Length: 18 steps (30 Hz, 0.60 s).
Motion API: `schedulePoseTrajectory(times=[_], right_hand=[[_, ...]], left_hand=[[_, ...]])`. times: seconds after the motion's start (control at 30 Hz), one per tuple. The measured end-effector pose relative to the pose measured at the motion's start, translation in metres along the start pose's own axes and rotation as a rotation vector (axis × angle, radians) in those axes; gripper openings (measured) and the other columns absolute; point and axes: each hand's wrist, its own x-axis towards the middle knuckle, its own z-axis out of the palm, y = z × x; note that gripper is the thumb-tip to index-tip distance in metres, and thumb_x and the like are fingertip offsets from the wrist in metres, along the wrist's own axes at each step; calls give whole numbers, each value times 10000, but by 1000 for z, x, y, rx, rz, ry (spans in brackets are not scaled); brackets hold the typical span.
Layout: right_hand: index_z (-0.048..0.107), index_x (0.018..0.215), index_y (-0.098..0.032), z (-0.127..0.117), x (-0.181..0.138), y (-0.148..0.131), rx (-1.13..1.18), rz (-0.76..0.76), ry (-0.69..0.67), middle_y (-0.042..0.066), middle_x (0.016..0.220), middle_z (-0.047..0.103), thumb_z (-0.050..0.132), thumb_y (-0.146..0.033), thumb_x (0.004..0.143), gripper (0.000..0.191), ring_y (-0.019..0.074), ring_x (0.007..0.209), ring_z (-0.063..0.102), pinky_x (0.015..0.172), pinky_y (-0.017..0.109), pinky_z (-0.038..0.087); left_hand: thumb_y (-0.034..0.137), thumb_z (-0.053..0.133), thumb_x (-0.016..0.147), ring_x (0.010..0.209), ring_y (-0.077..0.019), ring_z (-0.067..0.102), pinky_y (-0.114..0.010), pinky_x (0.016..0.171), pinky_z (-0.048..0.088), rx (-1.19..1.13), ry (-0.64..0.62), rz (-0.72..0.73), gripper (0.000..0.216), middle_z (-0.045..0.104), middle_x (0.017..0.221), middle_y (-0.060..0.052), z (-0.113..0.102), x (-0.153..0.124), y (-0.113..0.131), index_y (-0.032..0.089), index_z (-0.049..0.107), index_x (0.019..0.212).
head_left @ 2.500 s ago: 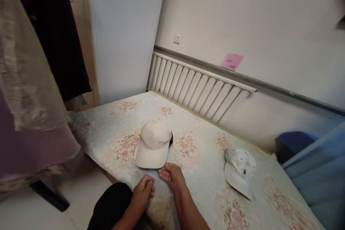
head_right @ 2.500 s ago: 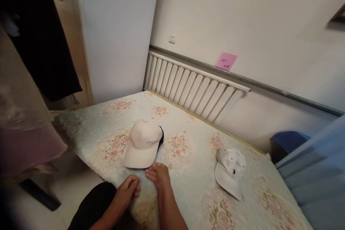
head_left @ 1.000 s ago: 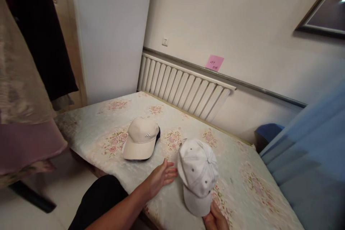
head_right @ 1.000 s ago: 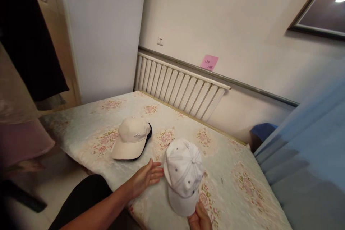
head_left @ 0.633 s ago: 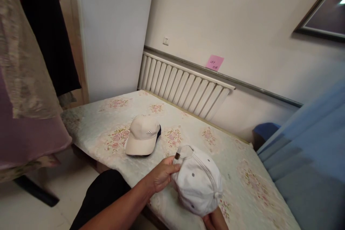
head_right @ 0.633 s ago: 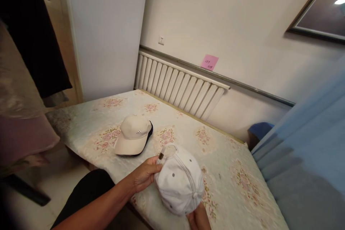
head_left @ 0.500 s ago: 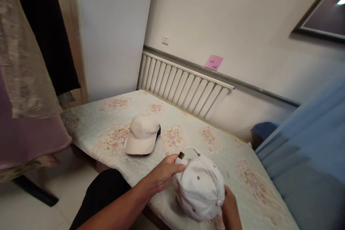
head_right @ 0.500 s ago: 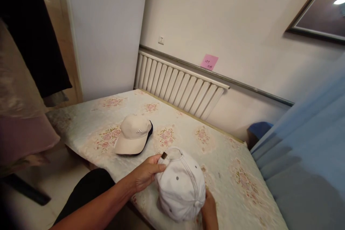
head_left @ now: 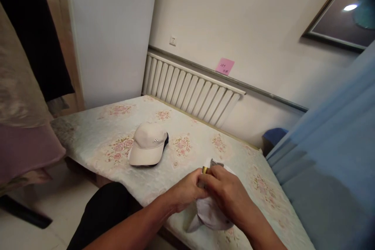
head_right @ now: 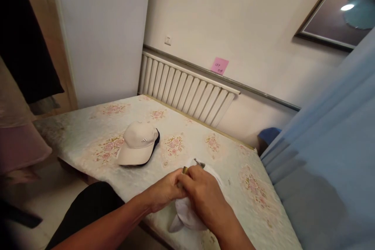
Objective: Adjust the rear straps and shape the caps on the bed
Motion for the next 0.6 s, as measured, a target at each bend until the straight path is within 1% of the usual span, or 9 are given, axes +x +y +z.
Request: schedulePoseTrajectory(times=[0.07,0.17,0.23,0.27,0.37,0.43,0.47,0.53,0.6], right_hand=[[604,899,-217,5,3,-3,-154,-25,-88,39,830,579,542,-174,854,87,189,742,520,629,308,392],[593,895,-203,11,0,0,-194,-70,-151,43,829,586,547,-140,840,96,188,735,520,621,304,383],[587,901,-193,13,-4,5,-109,-32,-133,42,814,584,515,-124,840,117,177,721,525,620,295,384],[584,899,-188,14,-6,7,-43,15,-94,38,800,582,494,-113,837,132,171,712,527,624,291,386],[575,875,-187,15,-9,14,214,224,44,3,714,575,445,-95,822,168,143,645,523,613,273,388],[581,894,-200,14,-9,18,410,322,27,-22,678,577,436,-101,819,191,127,604,522,589,255,392],[585,917,-207,13,-8,20,490,341,5,-26,690,587,430,-103,821,210,123,604,530,589,249,401],[588,996,-219,10,-8,23,545,334,19,-7,807,626,415,-93,820,277,131,701,577,659,256,434],[578,1079,-231,9,-7,24,489,294,83,24,989,638,407,-78,818,348,150,878,594,792,288,439]], left_hand=[[55,634,612,880,-178,532,-268,722,372,57,-1,12,351,604,889,-5,3,-2,2,169,576,938],[66,615,635,904,-178,528,-278,764,376,66,-54,21,319,604,901,-5,5,-5,4,172,580,934],[55,576,625,887,-166,517,-268,765,368,67,-62,9,318,591,876,6,4,-6,4,166,583,922],[50,553,618,858,-156,511,-259,746,363,81,-53,0,313,579,850,12,3,-6,4,161,584,909],[74,521,630,728,-127,484,-242,664,345,75,-33,-35,266,540,771,21,-1,-5,-1,144,577,880],[130,563,667,672,-114,470,-240,641,344,7,-36,-64,214,533,750,16,-3,-5,-3,131,570,882],[165,596,682,662,-110,468,-238,642,345,-26,-31,-66,199,535,746,11,-4,-5,-4,125,569,874],[245,661,698,659,-106,469,-233,651,346,-51,-3,-53,216,539,745,3,-5,-6,-4,119,572,849],[303,709,687,654,-103,466,-229,649,343,-40,28,-52,262,538,735,2,-5,-7,-2,120,572,815]])
